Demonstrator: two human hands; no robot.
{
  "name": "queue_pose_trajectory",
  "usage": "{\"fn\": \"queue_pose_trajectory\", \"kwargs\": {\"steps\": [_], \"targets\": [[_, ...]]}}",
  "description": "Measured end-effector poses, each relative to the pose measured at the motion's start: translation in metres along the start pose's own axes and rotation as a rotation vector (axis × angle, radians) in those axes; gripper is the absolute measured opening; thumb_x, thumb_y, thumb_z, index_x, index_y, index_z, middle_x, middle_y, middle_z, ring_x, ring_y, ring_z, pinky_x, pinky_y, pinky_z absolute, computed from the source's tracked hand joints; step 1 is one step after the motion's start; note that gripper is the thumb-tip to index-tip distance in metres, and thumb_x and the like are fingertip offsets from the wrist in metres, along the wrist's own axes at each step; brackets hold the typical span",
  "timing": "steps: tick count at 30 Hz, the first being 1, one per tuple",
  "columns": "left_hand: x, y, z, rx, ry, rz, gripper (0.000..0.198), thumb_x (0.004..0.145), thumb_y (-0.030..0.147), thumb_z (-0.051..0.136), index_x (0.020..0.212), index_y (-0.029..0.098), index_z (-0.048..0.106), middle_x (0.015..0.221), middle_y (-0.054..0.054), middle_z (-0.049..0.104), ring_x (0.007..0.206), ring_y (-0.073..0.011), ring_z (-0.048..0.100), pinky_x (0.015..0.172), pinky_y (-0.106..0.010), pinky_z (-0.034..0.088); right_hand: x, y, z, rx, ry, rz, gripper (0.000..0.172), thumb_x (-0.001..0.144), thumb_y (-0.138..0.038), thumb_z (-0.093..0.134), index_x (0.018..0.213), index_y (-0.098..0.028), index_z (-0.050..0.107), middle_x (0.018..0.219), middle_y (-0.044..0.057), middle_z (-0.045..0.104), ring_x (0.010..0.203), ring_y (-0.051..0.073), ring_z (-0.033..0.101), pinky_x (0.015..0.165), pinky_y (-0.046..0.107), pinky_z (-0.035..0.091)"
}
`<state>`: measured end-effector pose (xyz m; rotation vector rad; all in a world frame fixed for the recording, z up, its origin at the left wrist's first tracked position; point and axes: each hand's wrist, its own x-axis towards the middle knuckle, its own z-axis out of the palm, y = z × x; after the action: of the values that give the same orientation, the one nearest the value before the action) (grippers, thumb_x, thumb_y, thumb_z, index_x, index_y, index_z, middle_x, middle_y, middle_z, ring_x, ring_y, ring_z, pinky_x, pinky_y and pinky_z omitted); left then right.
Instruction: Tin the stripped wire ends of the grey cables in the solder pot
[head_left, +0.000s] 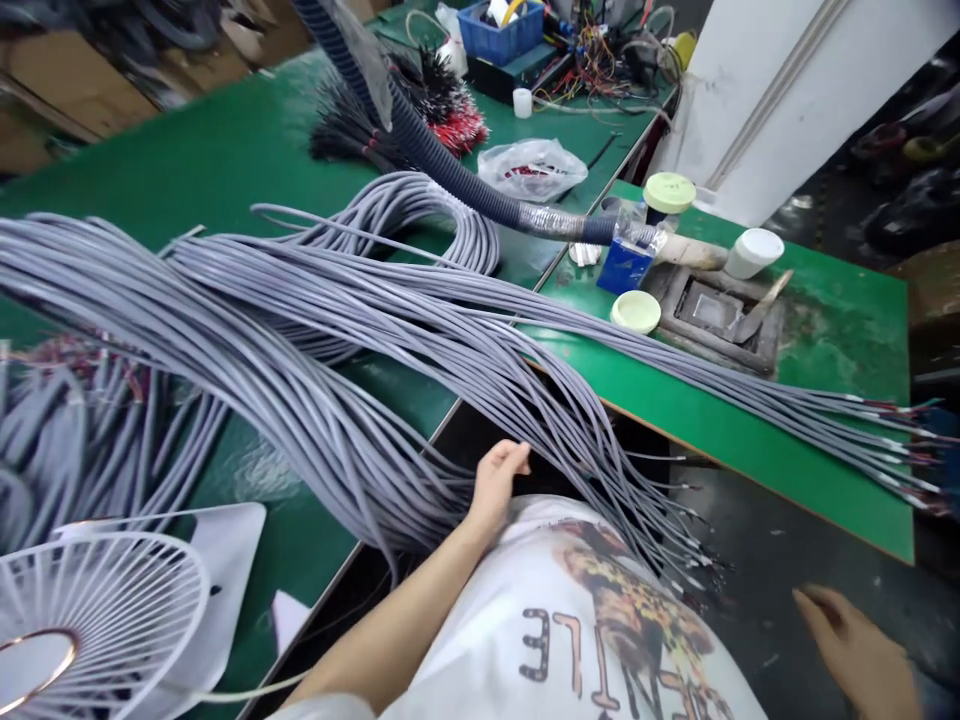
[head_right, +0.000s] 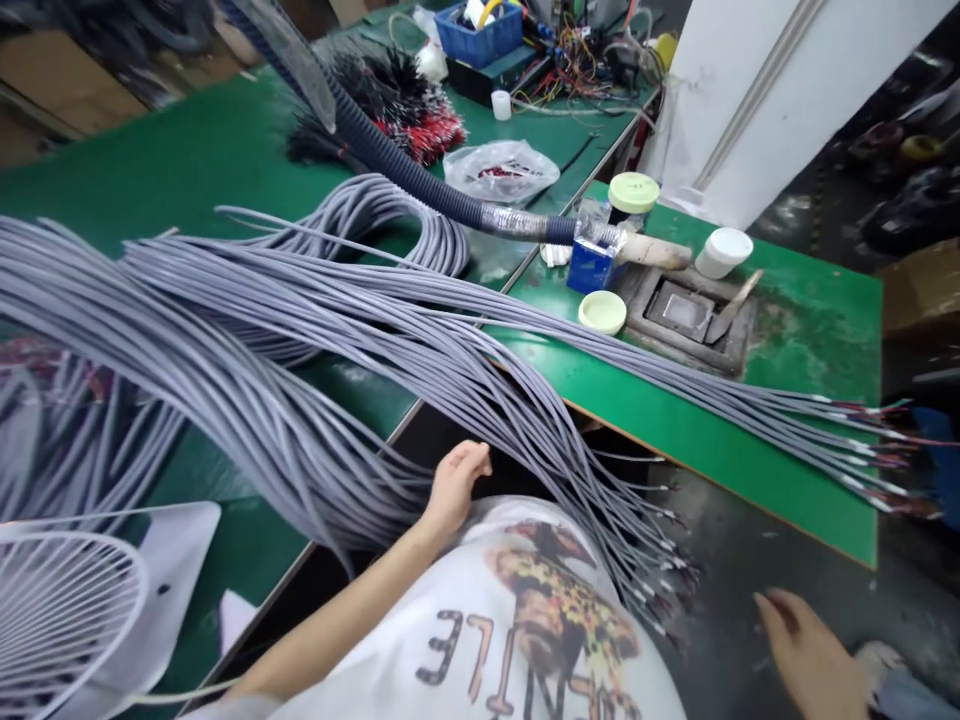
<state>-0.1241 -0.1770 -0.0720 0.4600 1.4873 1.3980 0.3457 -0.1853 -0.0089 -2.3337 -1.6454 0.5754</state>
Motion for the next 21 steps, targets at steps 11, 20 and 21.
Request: {"fn": "queue_pose_trajectory", "kwargs": {"steps": [11,20,21], "targets": [[0.05,0.006,0.04,-0.373,0.133,-0.004,0.045,0.077,0.05,0.064,0.108,0.017,0.058,0.115,-0.008,0.065,0.107,-0.0188,0.061,0.091,-0.032,0.049,0.064,-0.212,0.191,0.415,-0.566,-0.729,0.084,0.067,-0.037,0.072,0.141,-0.019,0.037,0.144,0.014,0.043,0.133,0.031,0.039,0.111,0.048,0.028],[0.027,0.033,0.073,-0.716,-0.124,-0.051,0.04,0.086,0.046,0.048,0.109,0.017,0.062,0.114,-0.008,0.066,0.102,-0.0226,0.063,0.09,-0.037,0.05,0.064,-0.234,0.216,0.446,-0.695,-0.752,0.062,0.063,-0.038,0.076,0.118,-0.014,0.058,0.114,0.013,0.067,0.107,0.033,0.061,0.093,0.048,0.047],[0.029,0.026,0.066,-0.684,-0.124,-0.051,0.043,0.087,0.048,0.043,0.11,0.017,0.062,0.115,-0.009,0.066,0.102,-0.0225,0.063,0.089,-0.037,0.05,0.065,-0.237,0.213,0.42,-0.726,-0.719,0.05,0.065,-0.037,0.074,0.107,-0.014,0.063,0.103,0.012,0.07,0.099,0.032,0.065,0.089,0.047,0.049]]}}
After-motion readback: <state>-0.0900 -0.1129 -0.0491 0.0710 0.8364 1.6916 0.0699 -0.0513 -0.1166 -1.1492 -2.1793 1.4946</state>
